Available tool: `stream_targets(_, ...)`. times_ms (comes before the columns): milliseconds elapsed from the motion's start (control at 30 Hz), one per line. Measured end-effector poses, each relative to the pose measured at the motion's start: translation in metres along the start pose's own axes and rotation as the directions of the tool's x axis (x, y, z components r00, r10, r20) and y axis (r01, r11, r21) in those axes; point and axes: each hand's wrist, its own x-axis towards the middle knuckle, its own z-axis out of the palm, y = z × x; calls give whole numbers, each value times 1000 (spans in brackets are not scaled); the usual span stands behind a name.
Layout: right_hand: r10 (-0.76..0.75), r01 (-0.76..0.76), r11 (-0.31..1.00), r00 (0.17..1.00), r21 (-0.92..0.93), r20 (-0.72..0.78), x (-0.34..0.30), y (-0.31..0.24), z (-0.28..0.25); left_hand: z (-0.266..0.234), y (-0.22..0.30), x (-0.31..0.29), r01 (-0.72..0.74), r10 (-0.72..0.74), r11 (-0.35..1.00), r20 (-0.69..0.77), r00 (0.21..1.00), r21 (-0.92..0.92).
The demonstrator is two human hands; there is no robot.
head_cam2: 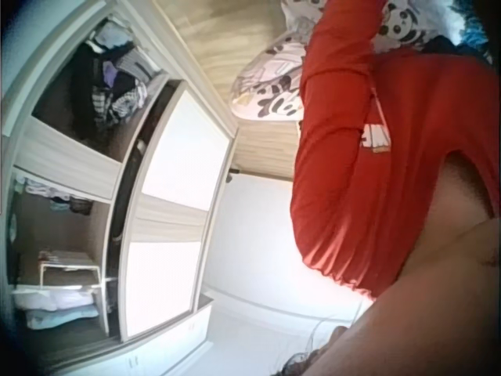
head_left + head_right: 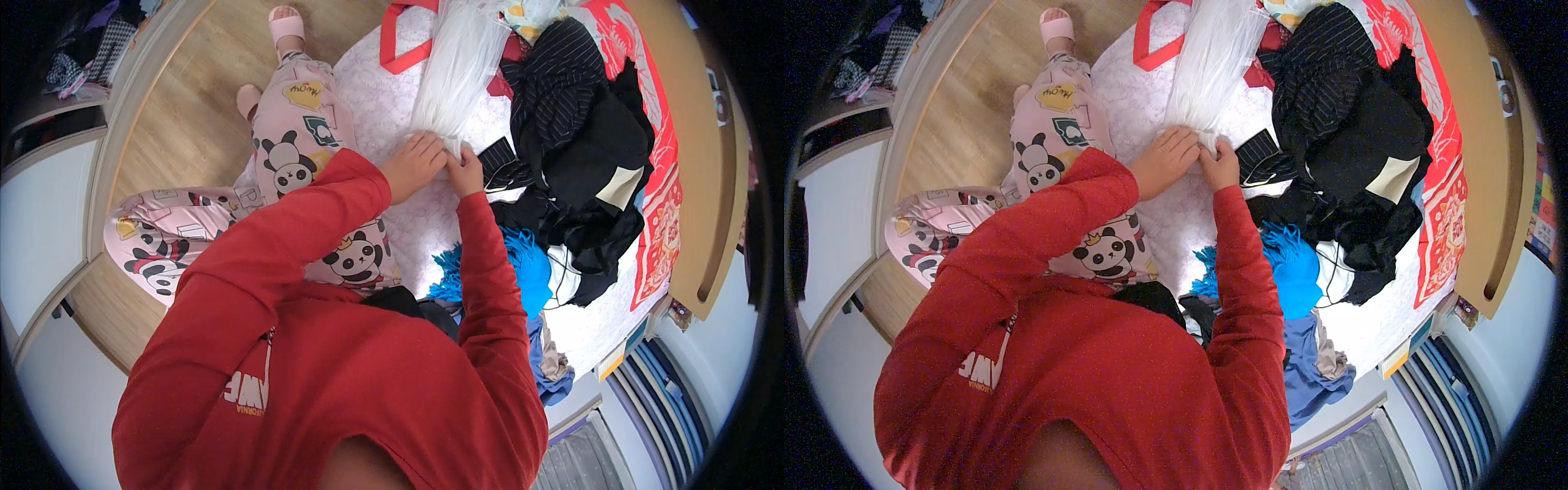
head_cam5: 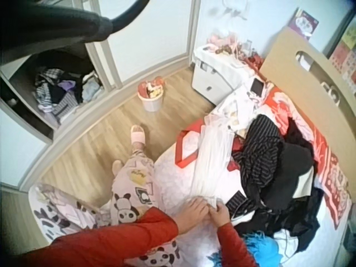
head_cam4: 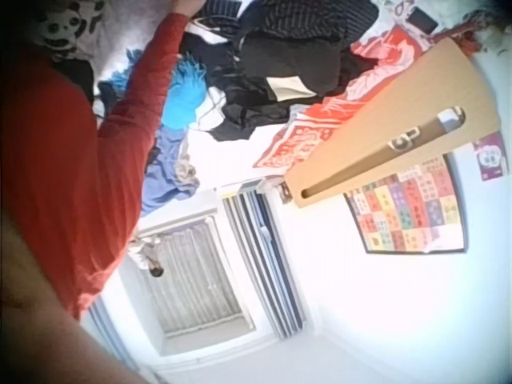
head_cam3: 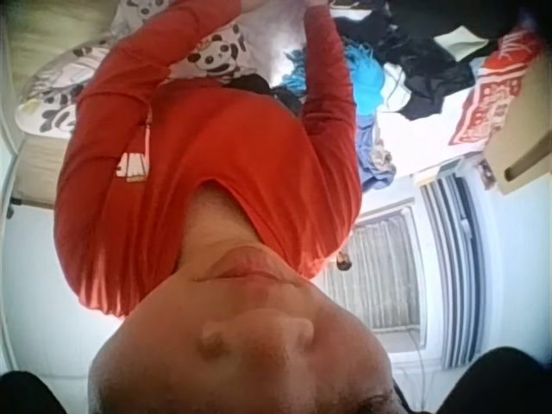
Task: The person sits on the floor and folds a piece of white mesh fabric. They roll the fabric into a tight cylinder, then fold it into a compact square shape, and finally place it into a small clear plastic bag.
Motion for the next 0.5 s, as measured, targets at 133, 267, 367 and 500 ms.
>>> stream_targets(133,-279,257,960,906,-112,-317,-6,-51,-15,6,-9,2,-15,16,999,16,1000,-44)
stream_targets(267,-39,77,992,944,105,-327,41,-51,-24,4,-7,3,-62,62,998,-26,998,18)
stream_targets(367,104,-19,952,959,305,-264,83,-59,-23,4,-7,3,-79,78,997,-18,997,-15)
stream_targets(500,-128,153,986,946,61,-298,101,-72,-10,16,-15,1,-82,79,982,-24,997,-168)
